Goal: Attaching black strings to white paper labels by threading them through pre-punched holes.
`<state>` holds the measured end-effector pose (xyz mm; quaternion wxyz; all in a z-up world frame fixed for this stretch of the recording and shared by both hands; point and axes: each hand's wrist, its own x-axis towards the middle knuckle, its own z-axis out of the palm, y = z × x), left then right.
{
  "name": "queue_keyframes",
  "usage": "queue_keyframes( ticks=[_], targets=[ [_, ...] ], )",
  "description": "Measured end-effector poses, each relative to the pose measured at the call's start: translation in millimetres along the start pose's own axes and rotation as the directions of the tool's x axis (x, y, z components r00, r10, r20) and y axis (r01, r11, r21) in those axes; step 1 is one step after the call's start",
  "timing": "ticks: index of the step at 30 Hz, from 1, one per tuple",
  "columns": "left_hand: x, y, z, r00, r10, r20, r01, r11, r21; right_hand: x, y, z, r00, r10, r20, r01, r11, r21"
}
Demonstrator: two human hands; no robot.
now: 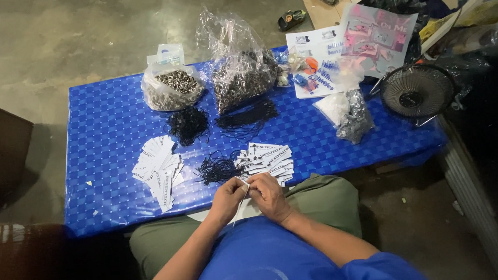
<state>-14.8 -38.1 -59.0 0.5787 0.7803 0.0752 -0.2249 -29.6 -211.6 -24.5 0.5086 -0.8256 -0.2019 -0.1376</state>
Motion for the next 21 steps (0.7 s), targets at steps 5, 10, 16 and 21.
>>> queue_keyframes(
  ticks=[5, 10, 16, 21],
  targets=[
    [-10, 13, -3, 1.0, -0.02, 0.005, 0.02, 0.999, 0.048, -5, 12, 4, 1.0, -0.003, 0.02, 0.003, 1.0, 0.001],
    [-6, 2, -1, 1.0, -0.005, -0.02, 0.007, 0.995, 0.1, -3, 5, 1, 0.999, 0.01, 0.046, -0.011, 0.999, 0.034],
    [-13, 13, -1, 0.997, 0.045, -0.059, -0.036, 0.988, 0.152, -4, 5, 1, 0.997, 0.013, 0.072, -0.016, 0.999, 0.032],
    [-11, 9, 0, 0.991, 0.112, -0.077, -0.093, 0.972, 0.215, -4, 3, 0, 0.996, -0.001, 0.093, -0.003, 0.999, 0.039]
  ],
)
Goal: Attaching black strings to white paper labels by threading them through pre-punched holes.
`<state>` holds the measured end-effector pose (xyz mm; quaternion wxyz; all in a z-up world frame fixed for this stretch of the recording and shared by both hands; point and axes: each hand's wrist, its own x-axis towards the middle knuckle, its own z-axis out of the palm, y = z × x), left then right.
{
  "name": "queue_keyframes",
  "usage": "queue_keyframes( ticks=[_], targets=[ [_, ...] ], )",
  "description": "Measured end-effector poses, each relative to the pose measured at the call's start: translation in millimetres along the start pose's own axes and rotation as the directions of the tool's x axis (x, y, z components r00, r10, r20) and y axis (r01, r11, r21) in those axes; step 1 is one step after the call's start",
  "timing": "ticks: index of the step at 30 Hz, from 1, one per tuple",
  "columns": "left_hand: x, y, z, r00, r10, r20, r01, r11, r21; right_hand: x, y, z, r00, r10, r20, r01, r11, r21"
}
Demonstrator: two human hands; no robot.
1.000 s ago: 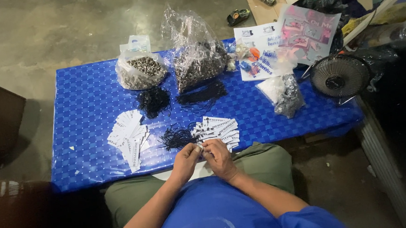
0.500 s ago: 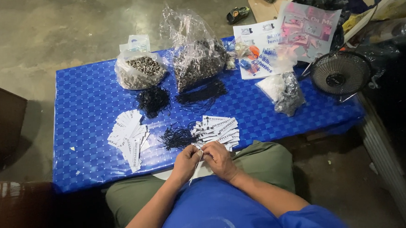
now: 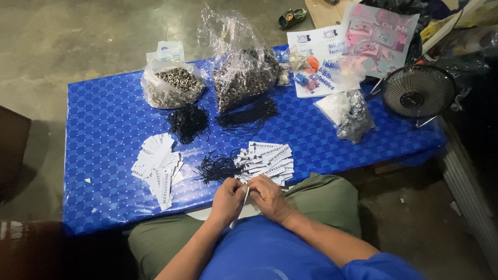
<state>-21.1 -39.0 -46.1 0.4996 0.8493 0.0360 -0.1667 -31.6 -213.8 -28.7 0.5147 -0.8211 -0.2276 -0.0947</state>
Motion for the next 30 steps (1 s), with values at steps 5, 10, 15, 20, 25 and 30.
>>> queue_keyframes(
  ticks=[5, 10, 15, 20, 25, 30],
  targets=[
    [-5, 9, -2, 0.997, 0.077, -0.003, -0.075, 0.982, 0.174, -5, 9, 4, 1.0, 0.011, -0.003, -0.011, 1.0, -0.005],
    [-11, 20, -5, 0.997, -0.033, 0.067, 0.017, 0.973, 0.231, -5, 7, 3, 1.0, 0.011, -0.018, -0.011, 1.0, 0.015],
    [-14, 27, -7, 0.989, -0.112, 0.101, 0.098, 0.986, 0.134, -16, 30, 12, 0.997, 0.043, -0.063, -0.044, 0.999, -0.021],
    [2, -9, 5, 0.981, -0.173, 0.082, 0.179, 0.982, -0.066, -10, 17, 12, 0.998, -0.001, -0.064, 0.001, 1.0, -0.004],
    [1, -15, 1, 0.965, -0.242, 0.104, 0.264, 0.892, -0.366, -20, 36, 17, 0.998, 0.026, -0.06, -0.028, 0.999, -0.021],
    [0, -24, -16, 0.91, -0.399, -0.117, 0.26, 0.766, -0.587, -27, 48, 16, 0.978, 0.202, -0.047, -0.201, 0.979, 0.023]
  ],
)
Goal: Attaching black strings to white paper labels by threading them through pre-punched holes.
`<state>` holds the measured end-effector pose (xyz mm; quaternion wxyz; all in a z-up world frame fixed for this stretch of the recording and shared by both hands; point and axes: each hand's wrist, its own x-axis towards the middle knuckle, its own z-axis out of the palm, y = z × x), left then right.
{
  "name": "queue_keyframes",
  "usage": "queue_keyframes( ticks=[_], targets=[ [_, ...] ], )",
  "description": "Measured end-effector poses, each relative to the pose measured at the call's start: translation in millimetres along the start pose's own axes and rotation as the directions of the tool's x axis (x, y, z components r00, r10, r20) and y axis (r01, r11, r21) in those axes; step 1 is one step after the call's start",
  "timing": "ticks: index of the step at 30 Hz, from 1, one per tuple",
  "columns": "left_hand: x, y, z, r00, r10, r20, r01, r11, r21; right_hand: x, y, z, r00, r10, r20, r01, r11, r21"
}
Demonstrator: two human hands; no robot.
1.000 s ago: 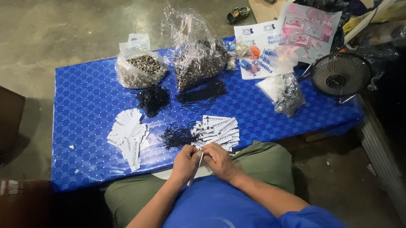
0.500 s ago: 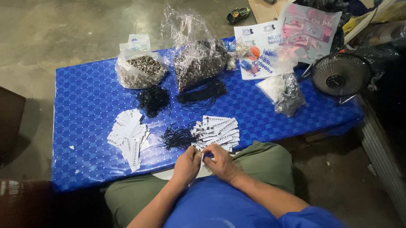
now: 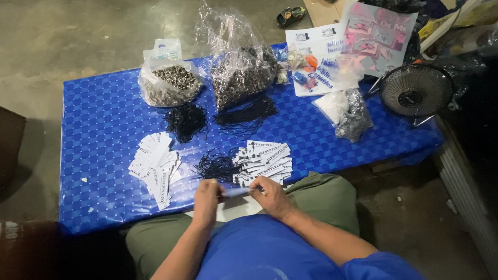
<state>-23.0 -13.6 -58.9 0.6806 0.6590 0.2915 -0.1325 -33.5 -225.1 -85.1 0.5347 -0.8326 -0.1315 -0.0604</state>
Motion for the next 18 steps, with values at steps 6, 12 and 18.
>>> queue_keyframes(
  ticks=[6, 12, 18],
  targets=[
    [13, -5, -33, 0.979, 0.028, -0.2, -0.072, 0.974, -0.217, 0, 19, 6, 0.867, 0.48, -0.13, -0.46, 0.874, 0.159],
    [28, -32, -45, 0.975, 0.052, -0.215, -0.083, 0.986, -0.142, 13, 0, -9, 0.712, 0.666, -0.223, -0.545, 0.724, 0.423],
    [22, -29, -38, 0.988, 0.021, -0.155, -0.031, 0.997, -0.066, 7, 63, -6, 0.562, 0.808, -0.177, -0.613, 0.551, 0.566]
  ],
)
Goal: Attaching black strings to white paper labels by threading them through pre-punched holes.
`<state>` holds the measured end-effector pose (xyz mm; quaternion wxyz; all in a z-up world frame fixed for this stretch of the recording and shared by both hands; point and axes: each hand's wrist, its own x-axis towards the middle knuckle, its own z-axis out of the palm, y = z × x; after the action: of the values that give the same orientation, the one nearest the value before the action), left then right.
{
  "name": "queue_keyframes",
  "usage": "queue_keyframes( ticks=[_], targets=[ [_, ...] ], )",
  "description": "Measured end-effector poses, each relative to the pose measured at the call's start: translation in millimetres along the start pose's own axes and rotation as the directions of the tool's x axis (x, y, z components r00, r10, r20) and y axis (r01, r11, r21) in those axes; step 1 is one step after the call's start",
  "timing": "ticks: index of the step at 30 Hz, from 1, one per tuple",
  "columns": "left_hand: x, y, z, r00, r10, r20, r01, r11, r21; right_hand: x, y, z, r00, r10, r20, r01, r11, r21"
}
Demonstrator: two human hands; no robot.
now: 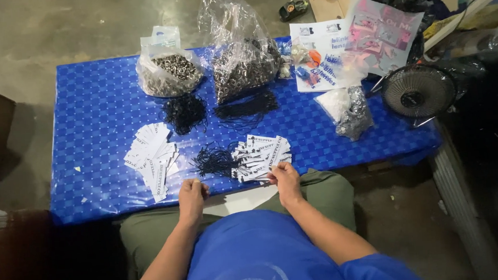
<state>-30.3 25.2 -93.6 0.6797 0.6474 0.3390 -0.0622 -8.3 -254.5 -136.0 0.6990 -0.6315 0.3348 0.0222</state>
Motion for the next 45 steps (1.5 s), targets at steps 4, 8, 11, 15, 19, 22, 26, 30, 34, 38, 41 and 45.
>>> queue_keyframes(
  ticks=[4, 8, 11, 15, 19, 22, 26, 30, 34, 38, 41, 45],
  targets=[
    [-11, 7, 4, 1.0, -0.011, 0.002, 0.011, 1.0, 0.011, -17, -28, 1, 0.997, 0.079, 0.01, -0.079, 0.996, 0.041],
    [-8, 15, 11, 0.999, -0.019, 0.042, 0.018, 1.0, 0.019, -24, -50, 6, 0.988, 0.145, 0.06, -0.152, 0.981, 0.124],
    [6, 18, 16, 0.999, 0.031, 0.045, -0.035, 0.995, 0.098, -32, -79, 17, 0.99, 0.131, 0.043, -0.136, 0.98, 0.145],
    [20, 35, 22, 0.993, 0.119, 0.027, -0.122, 0.952, 0.281, 0, -70, 26, 0.995, 0.093, 0.024, -0.096, 0.965, 0.246],
    [27, 39, 25, 0.991, 0.133, 0.015, -0.132, 0.953, 0.274, 3, -71, 31, 0.998, 0.063, -0.016, -0.058, 0.974, 0.221],
    [38, 23, 17, 0.994, 0.112, 0.008, -0.104, 0.894, 0.436, -26, -80, 30, 0.973, 0.211, 0.087, -0.223, 0.962, 0.157],
    [52, -4, 3, 0.995, 0.074, -0.064, -0.028, 0.846, 0.532, -23, -49, 20, 0.978, 0.196, 0.073, -0.196, 0.981, 0.002],
    [35, 4, 2, 0.99, 0.075, -0.119, -0.016, 0.9, 0.436, -10, -59, 21, 0.996, -0.09, -0.008, 0.087, 0.974, -0.211],
    [61, -40, -6, 0.971, 0.194, -0.141, -0.118, 0.898, 0.424, 5, -60, 15, 0.975, -0.221, 0.038, 0.218, 0.897, -0.384],
    [45, -41, -2, 0.568, 0.814, 0.124, -0.606, 0.311, 0.732, 40, -48, 14, 0.831, -0.536, 0.146, 0.525, 0.671, -0.524],
    [16, -14, 5, 0.774, 0.547, 0.32, -0.479, 0.176, 0.86, 74, -48, 15, 0.625, -0.728, 0.282, 0.732, 0.421, -0.536],
    [11, 10, 11, 0.934, 0.005, 0.358, -0.357, 0.074, 0.931, 120, -51, 19, 0.694, -0.553, 0.462, 0.647, 0.197, -0.737]
  ],
)
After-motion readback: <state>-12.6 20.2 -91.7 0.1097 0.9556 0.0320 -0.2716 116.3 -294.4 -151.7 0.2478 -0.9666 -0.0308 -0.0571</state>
